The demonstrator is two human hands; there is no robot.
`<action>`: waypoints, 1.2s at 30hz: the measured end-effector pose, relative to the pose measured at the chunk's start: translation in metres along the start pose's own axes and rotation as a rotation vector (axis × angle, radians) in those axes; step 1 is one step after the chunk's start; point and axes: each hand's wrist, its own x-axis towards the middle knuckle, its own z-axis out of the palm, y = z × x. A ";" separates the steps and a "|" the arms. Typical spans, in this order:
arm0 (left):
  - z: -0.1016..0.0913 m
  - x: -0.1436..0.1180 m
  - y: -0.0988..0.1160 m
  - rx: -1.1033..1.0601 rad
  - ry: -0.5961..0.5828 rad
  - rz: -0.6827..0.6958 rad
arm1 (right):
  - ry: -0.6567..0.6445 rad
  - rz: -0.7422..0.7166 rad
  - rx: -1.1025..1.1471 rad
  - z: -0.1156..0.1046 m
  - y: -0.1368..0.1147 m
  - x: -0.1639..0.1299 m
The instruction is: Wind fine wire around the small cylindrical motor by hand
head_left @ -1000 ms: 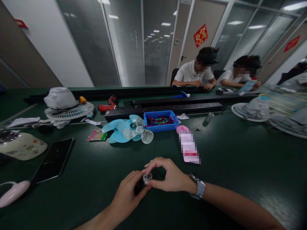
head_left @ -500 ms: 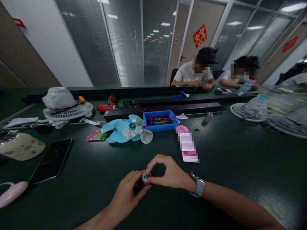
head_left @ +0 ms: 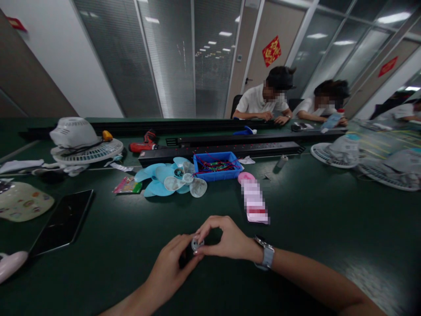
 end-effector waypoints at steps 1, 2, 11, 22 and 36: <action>0.000 0.000 0.000 0.004 0.004 0.002 | 0.001 0.010 -0.002 0.000 0.000 0.000; 0.000 0.000 0.001 0.008 0.008 0.003 | 0.003 0.022 -0.007 -0.001 -0.001 0.000; 0.001 0.000 -0.001 0.018 0.007 -0.009 | -0.012 0.037 -0.010 0.000 -0.004 0.000; -0.001 0.000 0.000 0.006 -0.008 -0.009 | 0.011 -0.005 -0.035 0.001 0.001 0.000; 0.001 -0.002 -0.003 -0.004 -0.013 -0.016 | -0.010 -0.074 -0.041 0.003 0.002 0.000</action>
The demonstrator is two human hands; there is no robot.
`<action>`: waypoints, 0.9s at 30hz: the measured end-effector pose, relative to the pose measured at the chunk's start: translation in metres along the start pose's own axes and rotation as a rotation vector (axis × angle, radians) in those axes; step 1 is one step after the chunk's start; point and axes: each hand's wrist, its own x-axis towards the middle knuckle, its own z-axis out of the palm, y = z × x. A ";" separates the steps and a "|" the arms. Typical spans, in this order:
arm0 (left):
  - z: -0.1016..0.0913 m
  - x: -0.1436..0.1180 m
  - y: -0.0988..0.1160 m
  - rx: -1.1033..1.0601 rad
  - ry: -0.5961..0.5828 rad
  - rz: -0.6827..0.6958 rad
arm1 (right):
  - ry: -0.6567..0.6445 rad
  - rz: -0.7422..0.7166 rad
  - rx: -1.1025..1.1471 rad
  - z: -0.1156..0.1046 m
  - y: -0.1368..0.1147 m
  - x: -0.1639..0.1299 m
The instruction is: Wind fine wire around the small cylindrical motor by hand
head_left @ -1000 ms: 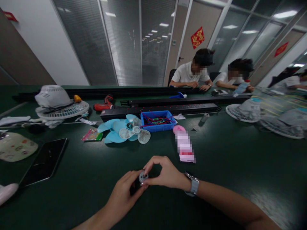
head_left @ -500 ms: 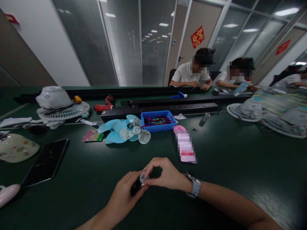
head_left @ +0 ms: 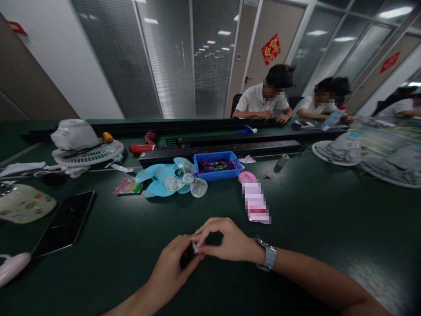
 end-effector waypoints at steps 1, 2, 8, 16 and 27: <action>0.000 0.000 0.000 -0.001 -0.003 -0.004 | 0.003 0.005 0.002 0.000 0.000 0.000; 0.000 0.001 0.000 0.000 -0.008 -0.008 | 0.007 0.012 0.008 -0.001 -0.001 0.000; 0.001 0.001 0.000 0.007 -0.005 -0.009 | 0.053 0.039 -0.008 -0.002 -0.005 0.000; 0.002 0.002 0.000 0.023 0.011 -0.002 | 0.065 -0.113 -0.209 0.002 -0.006 -0.004; -0.001 0.001 0.003 0.035 0.008 0.008 | 0.088 -0.159 -0.186 0.002 -0.006 -0.003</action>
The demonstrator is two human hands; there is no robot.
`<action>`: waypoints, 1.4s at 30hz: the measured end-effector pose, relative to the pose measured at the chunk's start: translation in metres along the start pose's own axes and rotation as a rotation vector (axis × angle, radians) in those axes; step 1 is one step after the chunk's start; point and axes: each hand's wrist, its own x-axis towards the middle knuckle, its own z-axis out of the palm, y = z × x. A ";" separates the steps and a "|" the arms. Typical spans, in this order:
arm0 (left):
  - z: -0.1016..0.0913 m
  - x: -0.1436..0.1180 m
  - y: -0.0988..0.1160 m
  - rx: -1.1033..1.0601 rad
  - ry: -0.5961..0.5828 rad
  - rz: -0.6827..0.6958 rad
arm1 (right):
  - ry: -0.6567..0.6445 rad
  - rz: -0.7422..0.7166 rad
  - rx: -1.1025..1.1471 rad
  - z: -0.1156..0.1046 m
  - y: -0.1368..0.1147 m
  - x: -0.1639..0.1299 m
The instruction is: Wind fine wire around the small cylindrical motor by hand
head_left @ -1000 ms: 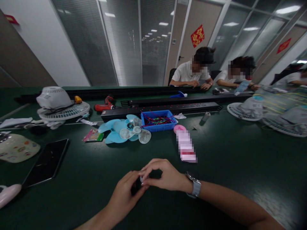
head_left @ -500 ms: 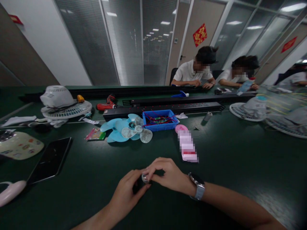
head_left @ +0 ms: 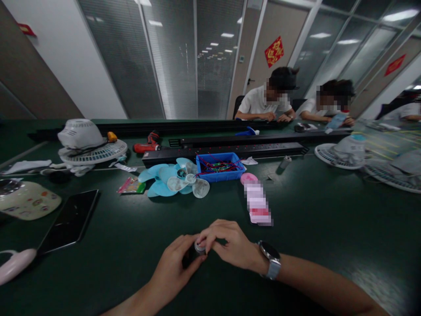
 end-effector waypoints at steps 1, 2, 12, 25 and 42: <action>0.000 0.000 -0.001 0.004 0.005 0.003 | -0.008 0.003 -0.004 0.000 0.000 0.000; 0.001 0.000 -0.001 0.006 0.007 0.005 | -0.020 0.009 -0.008 -0.001 -0.001 0.000; 0.002 0.000 -0.004 -0.014 -0.006 -0.008 | -0.073 0.070 -0.002 -0.002 0.002 -0.001; 0.000 0.001 -0.001 -0.002 0.004 -0.004 | -0.112 0.031 0.014 -0.001 -0.001 -0.001; 0.000 0.000 0.000 0.004 0.004 -0.020 | 0.083 0.145 0.149 -0.005 -0.004 0.001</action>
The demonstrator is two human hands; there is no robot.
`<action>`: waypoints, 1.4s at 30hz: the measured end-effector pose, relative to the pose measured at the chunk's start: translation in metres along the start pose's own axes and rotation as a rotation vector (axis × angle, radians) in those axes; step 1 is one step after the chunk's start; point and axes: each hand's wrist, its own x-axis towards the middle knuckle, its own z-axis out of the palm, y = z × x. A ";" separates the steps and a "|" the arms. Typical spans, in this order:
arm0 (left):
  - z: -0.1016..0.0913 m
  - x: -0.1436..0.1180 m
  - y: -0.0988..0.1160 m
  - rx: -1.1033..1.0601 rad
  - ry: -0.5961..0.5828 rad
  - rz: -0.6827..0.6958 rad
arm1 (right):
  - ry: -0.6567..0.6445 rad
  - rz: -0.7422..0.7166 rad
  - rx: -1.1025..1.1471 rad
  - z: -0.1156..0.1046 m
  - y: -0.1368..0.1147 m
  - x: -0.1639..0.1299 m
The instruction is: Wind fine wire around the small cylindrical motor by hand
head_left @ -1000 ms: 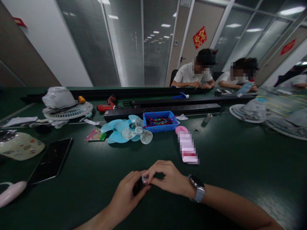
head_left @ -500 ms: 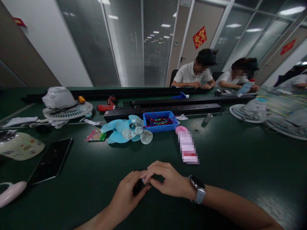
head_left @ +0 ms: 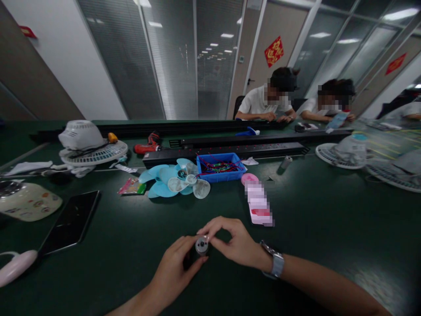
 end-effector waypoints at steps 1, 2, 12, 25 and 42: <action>0.000 0.000 0.000 0.011 -0.004 -0.010 | 0.053 0.037 -0.016 -0.003 0.002 0.000; 0.000 0.000 0.000 0.020 -0.011 -0.018 | 0.094 0.077 -0.050 -0.006 0.007 0.000; -0.002 0.000 0.002 0.035 -0.034 -0.036 | 0.126 0.209 -0.285 -0.031 0.066 -0.015; -0.002 0.002 0.003 0.027 -0.013 -0.033 | 0.099 0.189 -0.299 -0.032 0.069 -0.016; -0.001 -0.001 0.000 0.029 -0.020 -0.009 | 0.116 0.161 -0.159 -0.013 0.019 -0.012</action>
